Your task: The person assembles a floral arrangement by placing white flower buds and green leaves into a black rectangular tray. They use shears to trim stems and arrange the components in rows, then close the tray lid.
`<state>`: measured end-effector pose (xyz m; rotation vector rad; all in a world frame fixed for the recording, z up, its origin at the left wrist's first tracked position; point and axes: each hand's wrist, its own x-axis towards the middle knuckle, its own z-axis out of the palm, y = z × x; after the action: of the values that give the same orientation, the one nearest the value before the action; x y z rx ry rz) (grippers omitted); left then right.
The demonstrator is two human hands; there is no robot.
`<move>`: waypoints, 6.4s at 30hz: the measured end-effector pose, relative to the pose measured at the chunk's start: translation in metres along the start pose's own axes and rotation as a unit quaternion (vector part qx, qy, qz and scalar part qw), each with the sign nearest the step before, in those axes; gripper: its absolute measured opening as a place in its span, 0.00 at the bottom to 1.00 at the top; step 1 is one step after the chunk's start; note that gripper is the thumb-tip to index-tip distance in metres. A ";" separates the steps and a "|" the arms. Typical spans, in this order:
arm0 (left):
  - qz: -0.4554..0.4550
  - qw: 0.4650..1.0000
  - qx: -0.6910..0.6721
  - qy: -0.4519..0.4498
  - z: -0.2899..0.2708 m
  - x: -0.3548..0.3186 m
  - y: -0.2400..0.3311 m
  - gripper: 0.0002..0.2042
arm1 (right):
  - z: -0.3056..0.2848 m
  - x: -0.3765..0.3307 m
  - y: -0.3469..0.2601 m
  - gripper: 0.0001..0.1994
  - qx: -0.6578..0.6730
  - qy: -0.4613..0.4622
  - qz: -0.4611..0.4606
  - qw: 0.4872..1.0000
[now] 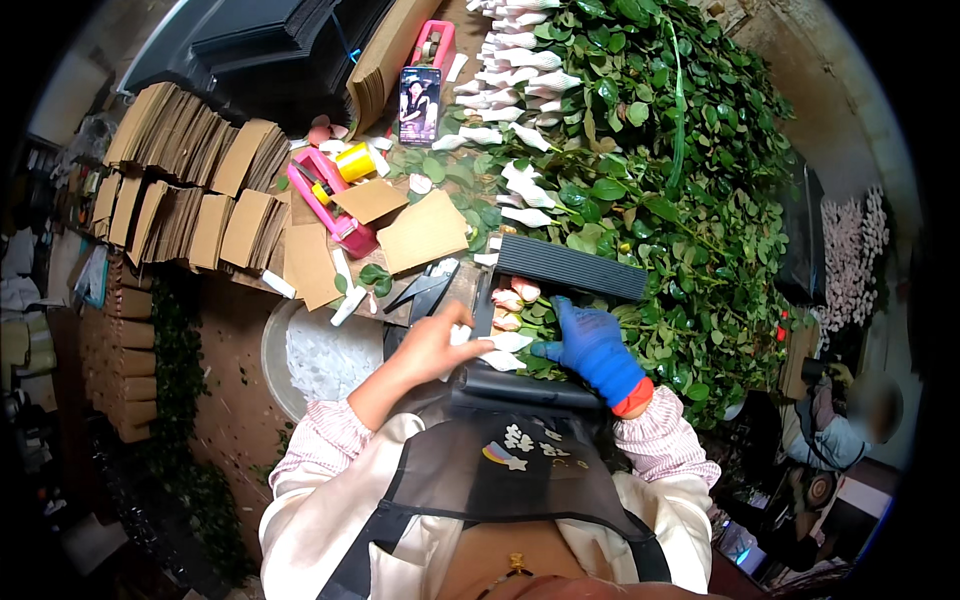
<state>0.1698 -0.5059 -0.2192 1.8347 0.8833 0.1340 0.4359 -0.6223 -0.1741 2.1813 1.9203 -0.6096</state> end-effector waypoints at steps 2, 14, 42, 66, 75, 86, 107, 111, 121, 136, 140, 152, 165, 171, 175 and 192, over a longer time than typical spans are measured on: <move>0.030 0.997 -0.002 -0.074 0.004 0.007 0.006 0.20 | 0.003 0.003 -0.008 0.44 -0.031 -0.032 0.033 0.998; 0.083 0.978 -0.124 0.146 -0.035 -0.025 -0.021 0.10 | -0.033 -0.025 -0.016 0.36 0.004 -0.003 0.036 0.999; -0.141 0.922 0.359 -0.037 -0.094 -0.108 -0.066 0.17 | 0.001 -0.003 -0.035 0.09 -0.055 -0.119 -0.173 0.976; 0.125 0.989 0.055 -0.065 0.022 0.026 -0.005 0.56 | 0.021 -0.009 -0.024 0.15 0.030 0.063 -0.101 0.992; 0.101 0.994 -0.031 0.012 0.041 0.032 -0.018 0.44 | 0.013 -0.009 -0.023 0.12 -0.002 0.001 -0.151 0.989; 0.119 0.989 -0.087 0.031 0.045 0.032 -0.019 0.23 | 0.026 0.003 -0.025 0.15 -0.016 0.033 -0.083 0.996; 0.145 0.981 -0.042 0.126 0.048 0.042 -0.002 0.29 | 0.035 0.024 -0.008 0.13 -0.042 0.107 -0.099 0.988; 0.106 0.977 -0.069 0.169 0.063 0.050 -0.005 0.18 | 0.017 0.012 -0.014 0.14 0.005 0.088 -0.064 0.994; 0.103 0.975 -0.082 0.177 0.063 0.047 -0.005 0.34 | 0.021 0.023 0.005 0.13 0.076 0.189 -0.027 0.979; 0.146 0.977 0.059 0.145 0.049 0.053 0.005 0.24 | -0.043 -0.107 -0.013 0.16 0.456 0.118 -0.089 0.878; 0.137 0.981 0.024 0.136 0.047 0.048 0.013 0.25 | 0.018 -0.190 0.010 0.23 0.598 -0.044 0.118 0.791; 0.235 0.955 0.065 0.168 0.062 0.064 -0.023 0.22 | 0.009 -0.192 -0.004 0.25 0.855 0.090 -0.069 0.506; 0.206 0.941 0.138 0.229 -0.003 0.021 0.006 0.09 | -0.002 -0.029 -0.001 0.26 0.104 0.141 0.020 0.984; 0.416 0.878 0.237 0.003 0.027 0.045 0.041 0.36 | 0.016 -0.029 0.005 0.25 0.125 0.189 -0.035 0.973; 0.405 0.860 0.310 -0.008 0.035 0.051 0.034 0.41 | -0.013 -0.034 0.014 0.21 0.099 0.091 -0.110 0.985; 0.387 0.892 0.229 -0.052 0.072 0.066 0.012 0.41 | 0.022 0.188 -0.166 0.29 -0.139 0.175 -0.113 0.968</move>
<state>0.2580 -0.5218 -0.2613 2.5338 0.0492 0.3412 0.2856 -0.4342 -0.2483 2.0090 2.2844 0.0303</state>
